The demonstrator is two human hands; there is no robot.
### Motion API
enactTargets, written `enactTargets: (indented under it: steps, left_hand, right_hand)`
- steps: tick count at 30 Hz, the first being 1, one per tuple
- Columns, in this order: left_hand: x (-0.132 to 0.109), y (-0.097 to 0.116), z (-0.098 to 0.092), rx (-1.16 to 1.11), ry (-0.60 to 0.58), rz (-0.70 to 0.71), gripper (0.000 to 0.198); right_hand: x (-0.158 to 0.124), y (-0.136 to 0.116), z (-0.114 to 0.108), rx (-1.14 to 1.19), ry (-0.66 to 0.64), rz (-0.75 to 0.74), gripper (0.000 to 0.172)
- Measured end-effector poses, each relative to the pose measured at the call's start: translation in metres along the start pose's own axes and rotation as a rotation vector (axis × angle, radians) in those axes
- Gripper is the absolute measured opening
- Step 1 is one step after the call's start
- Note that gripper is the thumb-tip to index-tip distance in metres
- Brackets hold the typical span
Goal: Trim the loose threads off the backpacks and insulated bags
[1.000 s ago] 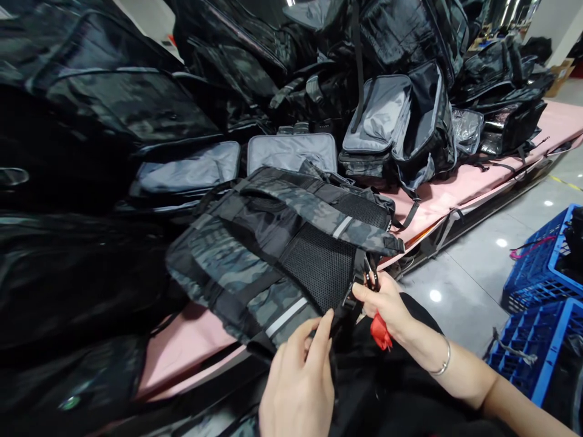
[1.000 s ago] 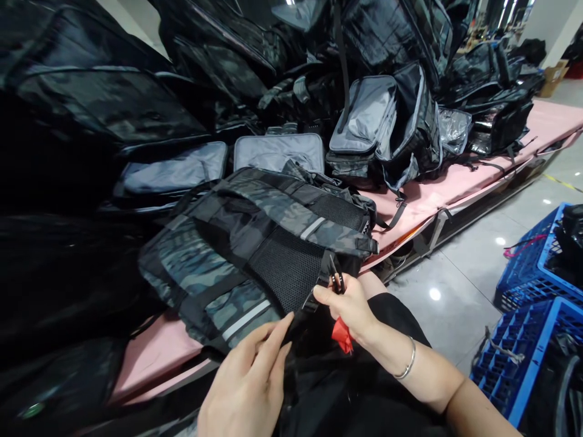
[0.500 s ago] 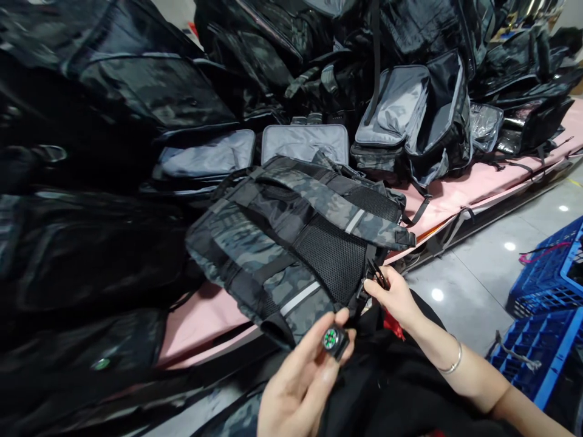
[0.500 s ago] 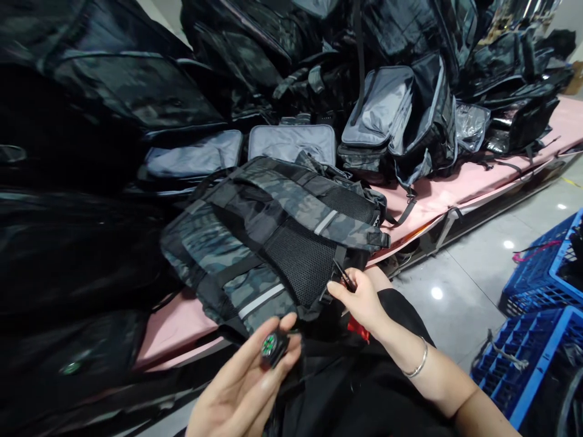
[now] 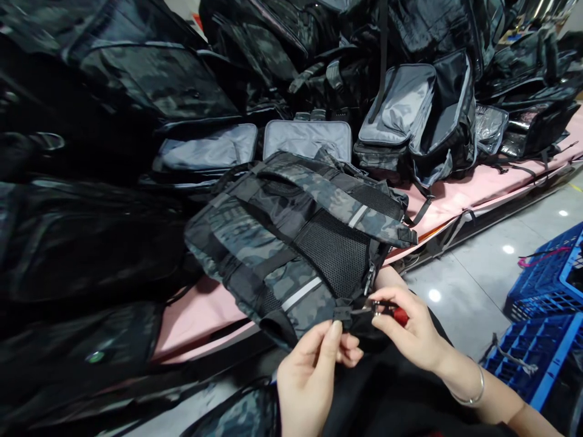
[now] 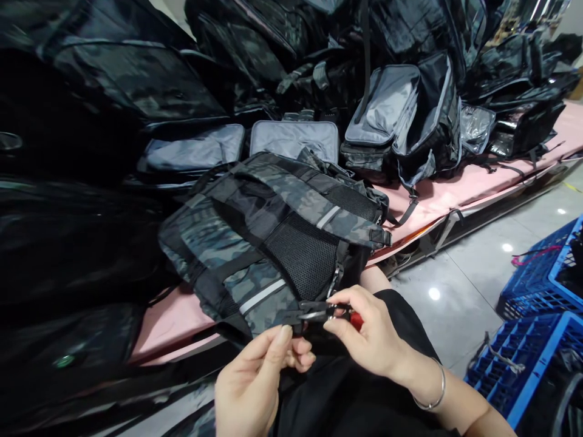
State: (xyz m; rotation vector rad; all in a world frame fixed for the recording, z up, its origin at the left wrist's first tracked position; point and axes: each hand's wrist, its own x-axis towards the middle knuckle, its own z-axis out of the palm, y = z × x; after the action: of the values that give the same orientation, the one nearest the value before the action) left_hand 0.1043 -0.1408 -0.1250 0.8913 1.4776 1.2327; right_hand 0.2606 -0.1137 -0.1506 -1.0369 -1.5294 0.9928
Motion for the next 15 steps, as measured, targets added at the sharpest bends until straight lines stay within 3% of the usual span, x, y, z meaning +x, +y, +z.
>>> enactTargets:
  steps: [6, 11, 15]
  left_hand:
    - [-0.0036, -0.0048, 0.001, 0.117, -0.009, 0.096, 0.028]
    - [-0.0059, -0.0099, 0.0027, 0.185, 0.028, 0.169, 0.027]
    - [-0.0042, -0.0102, -0.0008, 0.25, -0.021, 0.182, 0.026]
  right_hand:
    - [0.0009, -0.0065, -0.0022, -0.146, -0.03, -0.137, 0.016]
    - [0.0026, -0.0021, -0.0024, -0.11, -0.032, -0.115, 0.006]
    - [0.0035, -0.0024, -0.0023, -0.06, -0.037, -0.093, 0.008]
